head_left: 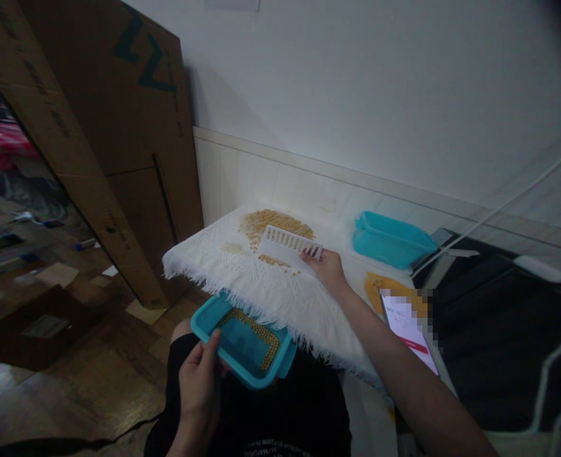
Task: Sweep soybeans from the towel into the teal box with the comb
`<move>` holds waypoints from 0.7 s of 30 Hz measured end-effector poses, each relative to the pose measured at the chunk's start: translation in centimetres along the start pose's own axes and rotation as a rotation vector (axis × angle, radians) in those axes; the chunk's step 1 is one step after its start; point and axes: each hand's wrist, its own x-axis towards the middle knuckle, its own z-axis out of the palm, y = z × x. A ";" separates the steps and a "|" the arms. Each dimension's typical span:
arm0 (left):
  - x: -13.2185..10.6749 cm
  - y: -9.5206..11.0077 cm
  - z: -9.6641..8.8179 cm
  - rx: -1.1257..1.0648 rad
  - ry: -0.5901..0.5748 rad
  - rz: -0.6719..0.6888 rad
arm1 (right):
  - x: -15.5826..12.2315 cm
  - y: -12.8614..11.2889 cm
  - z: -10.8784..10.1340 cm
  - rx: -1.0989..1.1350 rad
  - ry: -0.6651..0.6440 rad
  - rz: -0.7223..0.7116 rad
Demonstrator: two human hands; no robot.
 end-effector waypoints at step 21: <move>-0.3 0.3 0.3 0.024 -0.001 -0.016 | -2.6 -2.0 -2.9 0.009 0.080 0.042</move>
